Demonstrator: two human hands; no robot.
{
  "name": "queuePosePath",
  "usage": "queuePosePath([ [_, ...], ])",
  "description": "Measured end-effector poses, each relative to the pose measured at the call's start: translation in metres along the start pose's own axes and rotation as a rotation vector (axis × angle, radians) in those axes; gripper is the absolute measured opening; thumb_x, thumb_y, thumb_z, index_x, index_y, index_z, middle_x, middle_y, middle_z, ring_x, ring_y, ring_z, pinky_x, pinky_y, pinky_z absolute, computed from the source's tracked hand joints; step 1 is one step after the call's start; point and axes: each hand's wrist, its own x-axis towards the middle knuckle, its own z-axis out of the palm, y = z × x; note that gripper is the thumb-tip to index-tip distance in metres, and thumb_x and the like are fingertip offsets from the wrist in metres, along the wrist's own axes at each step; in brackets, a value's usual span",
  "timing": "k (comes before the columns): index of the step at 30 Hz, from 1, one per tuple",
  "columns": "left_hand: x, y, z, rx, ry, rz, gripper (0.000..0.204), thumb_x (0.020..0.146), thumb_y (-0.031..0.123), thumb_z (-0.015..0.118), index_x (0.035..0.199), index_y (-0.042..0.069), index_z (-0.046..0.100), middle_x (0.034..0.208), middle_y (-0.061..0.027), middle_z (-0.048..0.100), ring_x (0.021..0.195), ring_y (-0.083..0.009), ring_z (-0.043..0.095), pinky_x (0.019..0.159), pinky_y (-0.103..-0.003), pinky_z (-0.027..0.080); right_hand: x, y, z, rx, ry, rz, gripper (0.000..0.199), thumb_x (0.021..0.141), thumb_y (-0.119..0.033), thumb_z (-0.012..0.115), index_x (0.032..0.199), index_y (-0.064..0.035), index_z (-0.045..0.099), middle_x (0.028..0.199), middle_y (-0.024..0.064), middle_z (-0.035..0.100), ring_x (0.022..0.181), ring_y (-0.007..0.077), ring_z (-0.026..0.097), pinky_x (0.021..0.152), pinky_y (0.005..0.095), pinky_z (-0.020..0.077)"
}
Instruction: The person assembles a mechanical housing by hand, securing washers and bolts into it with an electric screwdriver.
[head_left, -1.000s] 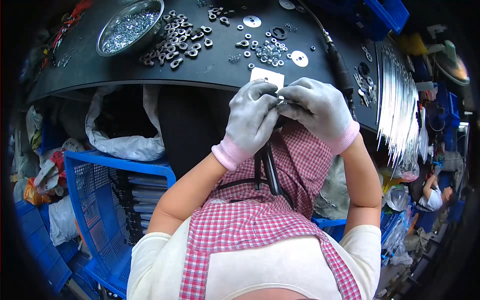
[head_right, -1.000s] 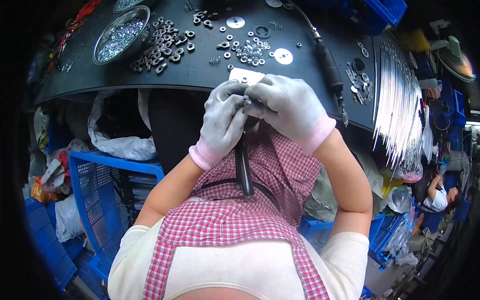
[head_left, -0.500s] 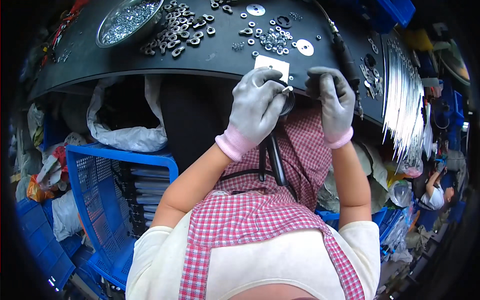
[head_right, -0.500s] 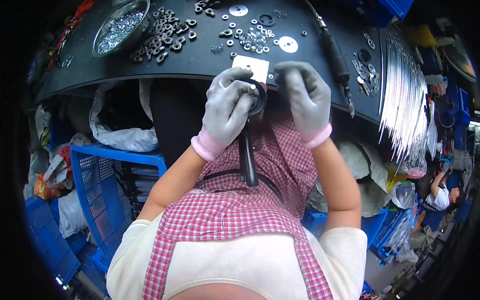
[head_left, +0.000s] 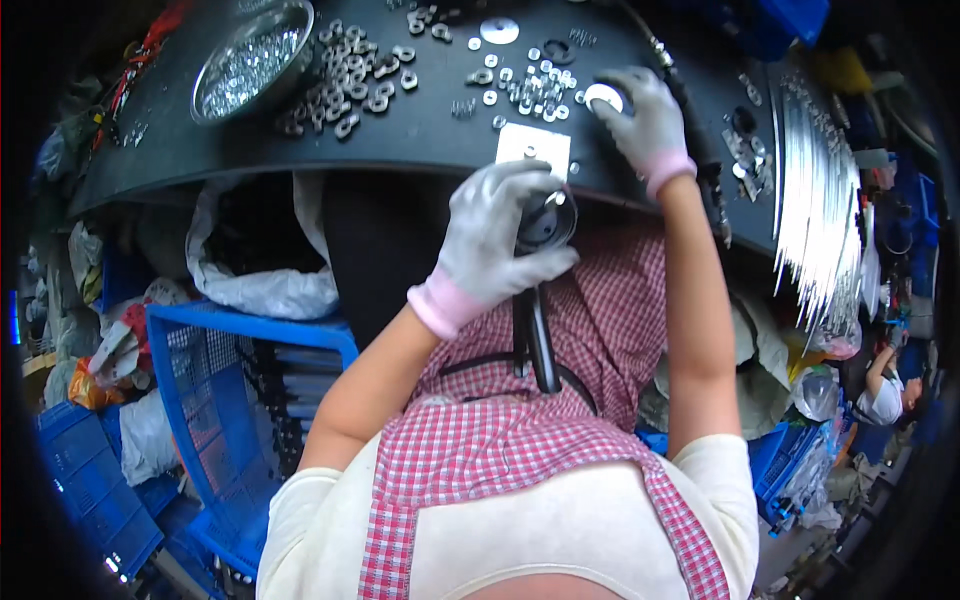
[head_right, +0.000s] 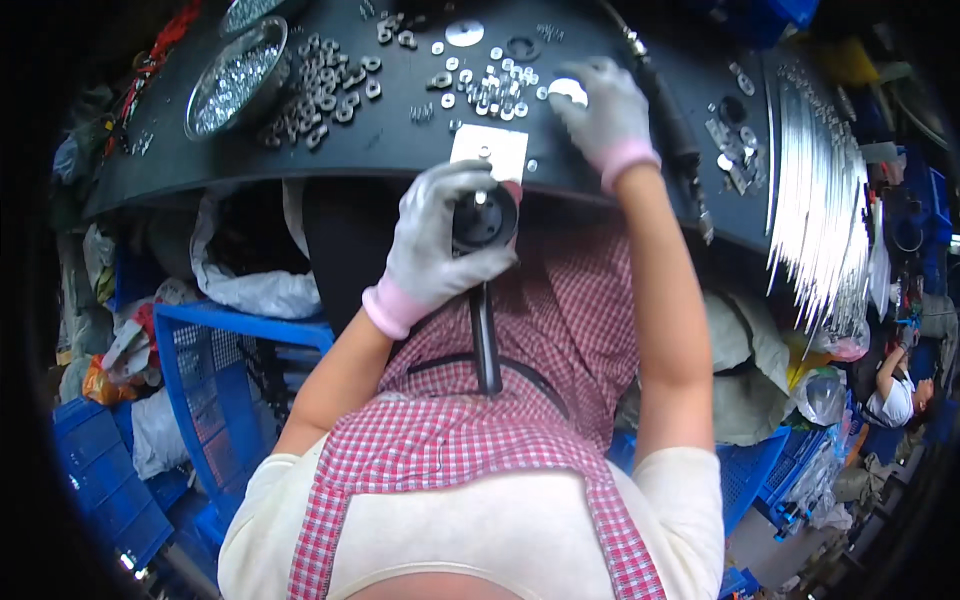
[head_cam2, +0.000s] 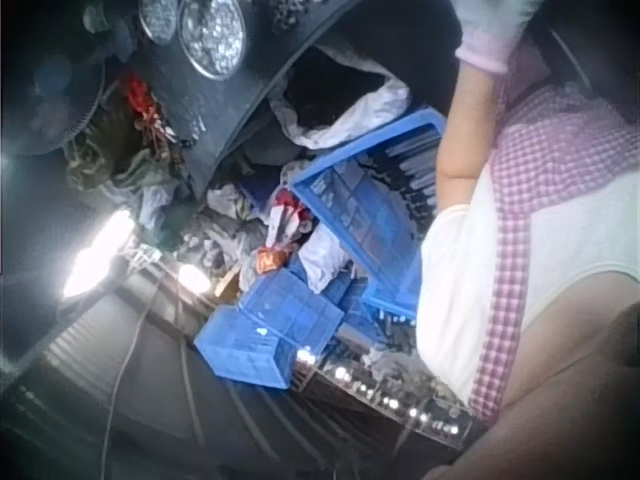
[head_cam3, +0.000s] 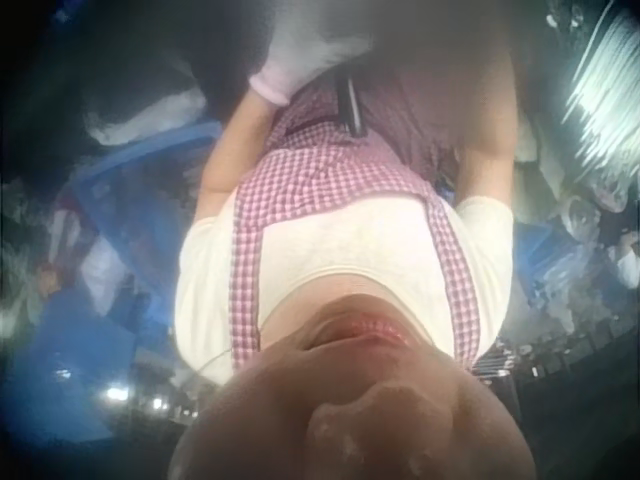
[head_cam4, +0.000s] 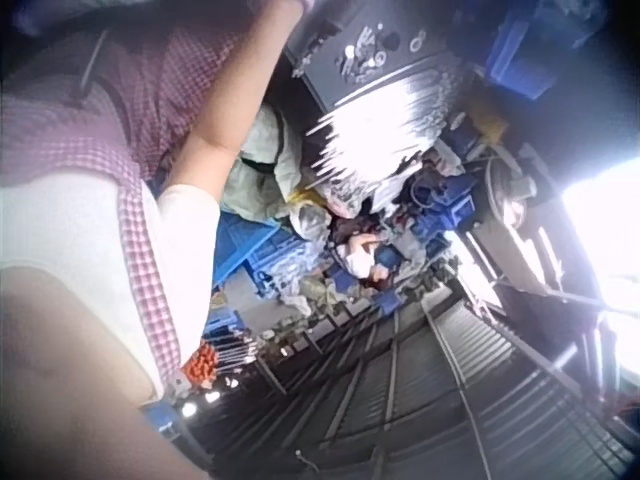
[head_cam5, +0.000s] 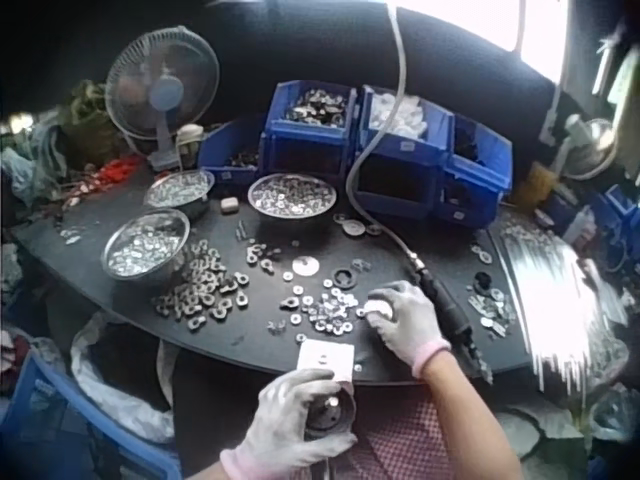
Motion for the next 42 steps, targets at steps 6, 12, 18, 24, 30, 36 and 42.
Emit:
queuePosePath([
  [6,0.006,-0.011,0.003,0.003,0.044,0.055,0.058,0.062,0.025,0.081,0.110,0.005,0.055,0.111,-0.0101,0.056,0.106,-0.0247,0.054,0.093,-0.035,0.042,0.034,-0.016,0.004,-0.119,-0.072,-0.149,0.025,0.080,-0.026,0.065,0.088,-0.0027,0.068,0.093,0.0133,0.065,0.092,0.0291,0.060,0.082,0.0394,0.0478],
  [12,-0.001,-0.010,0.001,-0.145,-0.033,-0.143,0.064,0.067,0.013,0.079,0.121,0.004,0.046,0.109,-0.0070,0.054,0.097,-0.0132,0.054,0.086,-0.027,0.046,0.004,-0.033,-0.026,0.169,0.145,-0.122,0.023,0.080,-0.025,0.068,0.088,-0.0034,0.067,0.086,0.0115,0.066,0.080,0.0269,0.063,0.074,0.0338,0.0495],
  [18,-0.005,-0.010,0.017,-0.159,0.174,-0.058,0.072,0.060,0.026,0.082,0.118,0.005,0.046,0.105,-0.0128,0.057,0.097,-0.0293,0.058,0.085,-0.039,0.047,-0.051,-0.094,-0.085,0.802,-0.073,-0.180,0.026,0.073,-0.020,0.073,0.095,-0.0078,0.069,0.103,0.0118,0.064,0.096,0.0278,0.061,0.083,0.0339,0.0481],
  [24,-0.008,-0.006,0.015,-0.174,0.147,-0.111,0.074,0.060,0.027,0.081,0.120,0.007,0.043,0.108,-0.0124,0.057,0.100,-0.0314,0.057,0.090,-0.042,0.043,-0.036,-0.097,-0.092,0.427,-0.053,-0.440,0.016,0.073,-0.014,0.071,0.087,-0.0065,0.067,0.094,0.0087,0.063,0.085,0.0254,0.060,0.075,0.0340,0.0482],
  [30,-0.006,-0.009,0.012,-0.135,0.127,-0.049,0.075,0.063,0.020,0.080,0.124,0.005,0.039,0.111,-0.0140,0.053,0.099,-0.0264,0.057,0.086,-0.036,0.046,-0.020,-0.097,-0.099,0.322,-0.136,-0.574,0.018,0.070,-0.009,0.071,0.087,-0.0070,0.066,0.093,0.0063,0.062,0.085,0.0264,0.060,0.072,0.0361,0.0481],
  [36,-0.008,-0.008,0.012,-0.161,0.097,-0.124,0.077,0.060,0.028,0.080,0.124,0.010,0.042,0.116,-0.0089,0.052,0.108,-0.0299,0.051,0.096,-0.041,0.038,-0.013,-0.095,-0.102,0.405,-0.325,-0.565,0.017,0.074,-0.008,0.068,0.091,-0.0076,0.066,0.089,0.0079,0.064,0.081,0.0265,0.062,0.071,0.0336,0.0500],
  [42,-0.009,-0.008,0.012,-0.132,0.087,-0.141,0.076,0.060,0.028,0.080,0.124,0.010,0.043,0.115,-0.0083,0.052,0.109,-0.0295,0.051,0.096,-0.041,0.037,-0.012,-0.090,-0.099,0.483,-0.411,-0.450,0.019,0.075,-0.008,0.068,0.093,-0.0069,0.066,0.089,0.0096,0.065,0.083,0.0276,0.062,0.073,0.0336,0.0505],
])
